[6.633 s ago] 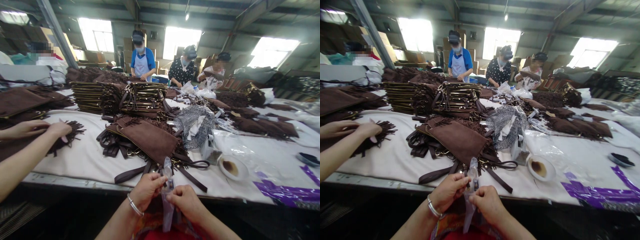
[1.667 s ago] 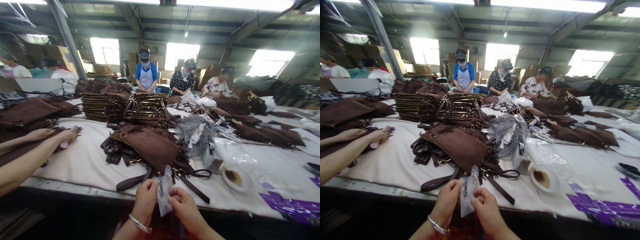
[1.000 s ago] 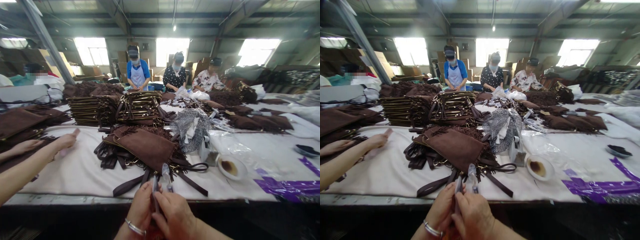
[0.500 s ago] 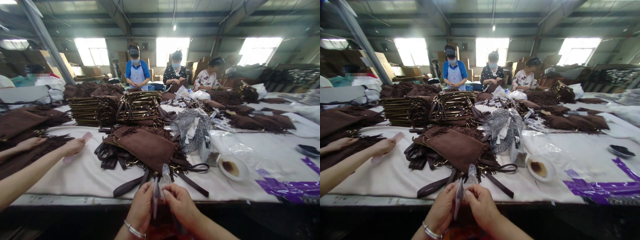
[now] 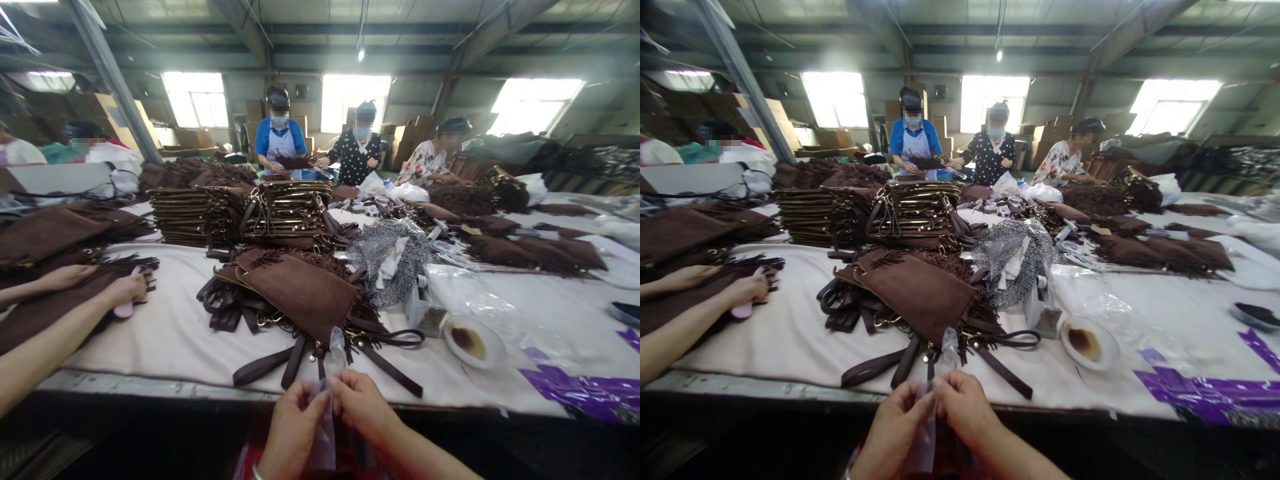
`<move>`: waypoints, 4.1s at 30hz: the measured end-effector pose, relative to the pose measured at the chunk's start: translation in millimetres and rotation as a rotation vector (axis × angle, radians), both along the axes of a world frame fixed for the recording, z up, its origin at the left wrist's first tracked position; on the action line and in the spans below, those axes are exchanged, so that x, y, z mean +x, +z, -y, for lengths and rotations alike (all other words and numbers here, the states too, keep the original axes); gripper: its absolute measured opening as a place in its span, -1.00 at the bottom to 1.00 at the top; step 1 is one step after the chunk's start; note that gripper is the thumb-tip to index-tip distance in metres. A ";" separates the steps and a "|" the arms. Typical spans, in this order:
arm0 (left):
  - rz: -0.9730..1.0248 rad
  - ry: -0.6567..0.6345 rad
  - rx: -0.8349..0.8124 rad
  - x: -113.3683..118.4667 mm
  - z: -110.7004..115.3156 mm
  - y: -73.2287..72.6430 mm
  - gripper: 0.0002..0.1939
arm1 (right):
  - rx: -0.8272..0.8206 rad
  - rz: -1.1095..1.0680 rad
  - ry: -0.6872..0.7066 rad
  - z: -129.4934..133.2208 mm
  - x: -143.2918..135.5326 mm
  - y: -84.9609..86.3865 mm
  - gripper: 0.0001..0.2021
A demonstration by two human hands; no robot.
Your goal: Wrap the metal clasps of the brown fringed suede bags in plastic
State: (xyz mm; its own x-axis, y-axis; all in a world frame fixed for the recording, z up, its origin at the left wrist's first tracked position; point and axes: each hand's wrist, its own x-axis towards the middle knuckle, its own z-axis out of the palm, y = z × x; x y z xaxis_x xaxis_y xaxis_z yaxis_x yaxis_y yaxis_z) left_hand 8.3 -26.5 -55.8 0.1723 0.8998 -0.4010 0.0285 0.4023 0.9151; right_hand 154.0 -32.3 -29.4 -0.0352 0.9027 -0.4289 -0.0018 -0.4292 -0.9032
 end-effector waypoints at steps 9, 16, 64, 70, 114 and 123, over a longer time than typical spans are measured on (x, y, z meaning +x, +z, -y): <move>-0.174 -0.009 0.117 -5.5 7.1 12.1 -0.76 | -0.125 0.081 -0.042 -38.7 -7.0 22.3 -0.76; -0.238 0.021 0.140 -10.7 7.8 10.8 -0.80 | -0.089 0.196 -0.113 -50.4 -17.2 23.0 -0.91; -0.062 -0.019 0.026 -12.7 10.1 9.9 -0.73 | -0.113 0.148 -0.133 -51.8 -19.1 24.3 -0.90; 0.014 -0.053 -0.039 -12.6 13.1 5.3 -0.70 | -0.107 0.145 -0.140 -51.8 -19.6 22.3 -0.90; 0.121 0.092 -0.082 -2.4 -3.6 4.3 -0.45 | -0.061 0.070 -0.065 -39.5 -11.5 14.9 -0.76; -0.077 0.133 0.045 5.2 -19.5 11.4 -0.50 | -0.047 0.181 -0.021 -10.1 -5.5 -1.5 -0.72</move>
State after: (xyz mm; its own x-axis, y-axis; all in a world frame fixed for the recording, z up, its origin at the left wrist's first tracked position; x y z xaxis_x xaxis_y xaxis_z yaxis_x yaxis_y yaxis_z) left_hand 13.4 -7.0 -44.4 0.0205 0.9298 -0.3675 0.0488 0.3662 0.9292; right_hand 148.5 -22.2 -30.9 0.0653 0.8814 -0.4679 0.1493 -0.4723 -0.8687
